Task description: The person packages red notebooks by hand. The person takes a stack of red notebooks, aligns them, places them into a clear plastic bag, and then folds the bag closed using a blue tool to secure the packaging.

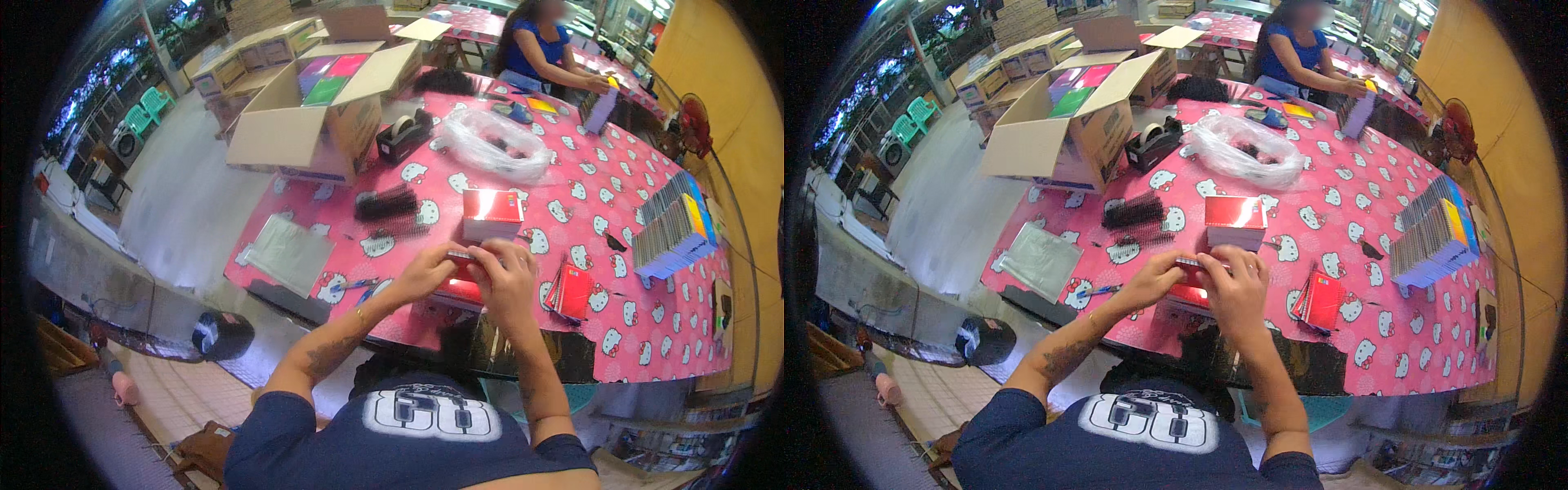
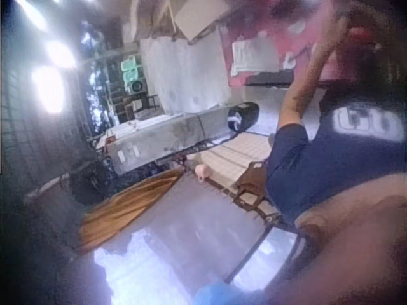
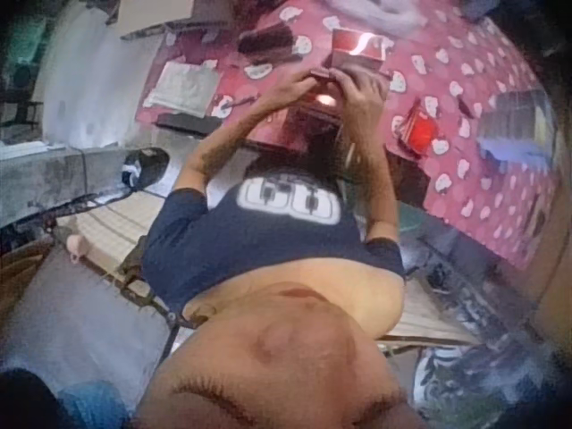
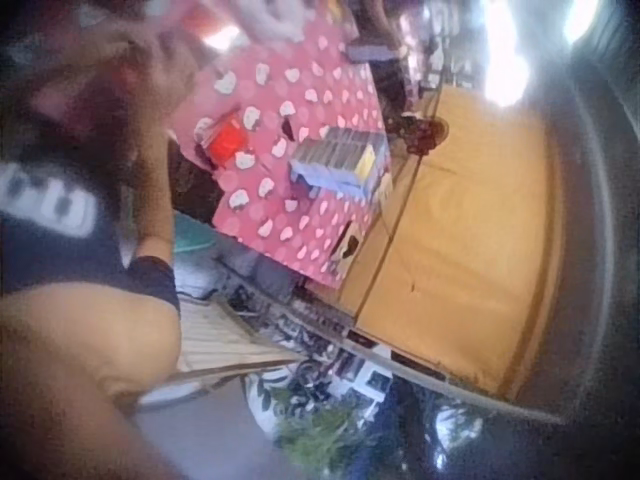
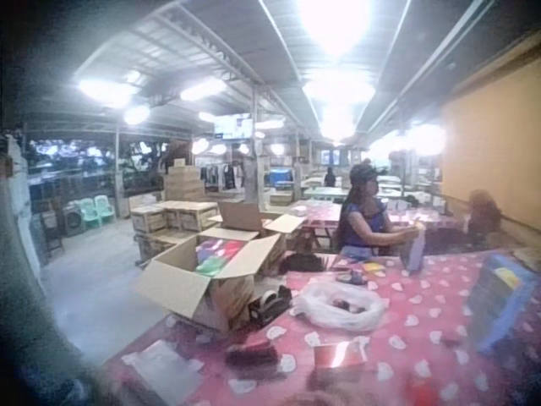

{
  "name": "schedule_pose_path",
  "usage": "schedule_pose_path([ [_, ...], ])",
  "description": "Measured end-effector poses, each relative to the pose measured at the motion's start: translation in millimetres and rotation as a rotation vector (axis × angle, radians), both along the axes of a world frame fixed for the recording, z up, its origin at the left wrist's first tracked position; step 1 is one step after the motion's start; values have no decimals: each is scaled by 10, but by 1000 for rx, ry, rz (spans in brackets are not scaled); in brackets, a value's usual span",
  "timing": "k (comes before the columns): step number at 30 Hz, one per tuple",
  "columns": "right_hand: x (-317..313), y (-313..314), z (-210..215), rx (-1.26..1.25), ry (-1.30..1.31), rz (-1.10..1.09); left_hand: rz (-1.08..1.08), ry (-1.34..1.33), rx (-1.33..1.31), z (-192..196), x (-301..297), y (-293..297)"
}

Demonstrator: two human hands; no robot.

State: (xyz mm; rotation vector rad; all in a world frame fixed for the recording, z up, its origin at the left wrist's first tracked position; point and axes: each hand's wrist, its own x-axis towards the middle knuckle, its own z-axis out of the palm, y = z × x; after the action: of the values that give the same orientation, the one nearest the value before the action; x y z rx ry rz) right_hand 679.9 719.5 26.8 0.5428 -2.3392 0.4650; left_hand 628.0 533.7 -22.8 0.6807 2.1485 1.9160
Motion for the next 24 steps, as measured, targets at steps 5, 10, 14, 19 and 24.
schedule_pose_path([
  [5,-114,33,-223,-21,-164,-22,361,610,-327,-301,-15,-385],
  [10,-92,-58,-233,-38,-185,-68,418,473,-1071,-1359,518,-1291],
  [14,-100,-43,-244,-26,-192,-80,323,547,-1022,-1308,512,-1413],
  [19,-111,-92,-213,-39,-172,-72,433,704,-1037,-1378,634,-1643],
  [24,-101,-84,-268,-45,-196,-108,415,-261,-83,-549,376,-884],
])
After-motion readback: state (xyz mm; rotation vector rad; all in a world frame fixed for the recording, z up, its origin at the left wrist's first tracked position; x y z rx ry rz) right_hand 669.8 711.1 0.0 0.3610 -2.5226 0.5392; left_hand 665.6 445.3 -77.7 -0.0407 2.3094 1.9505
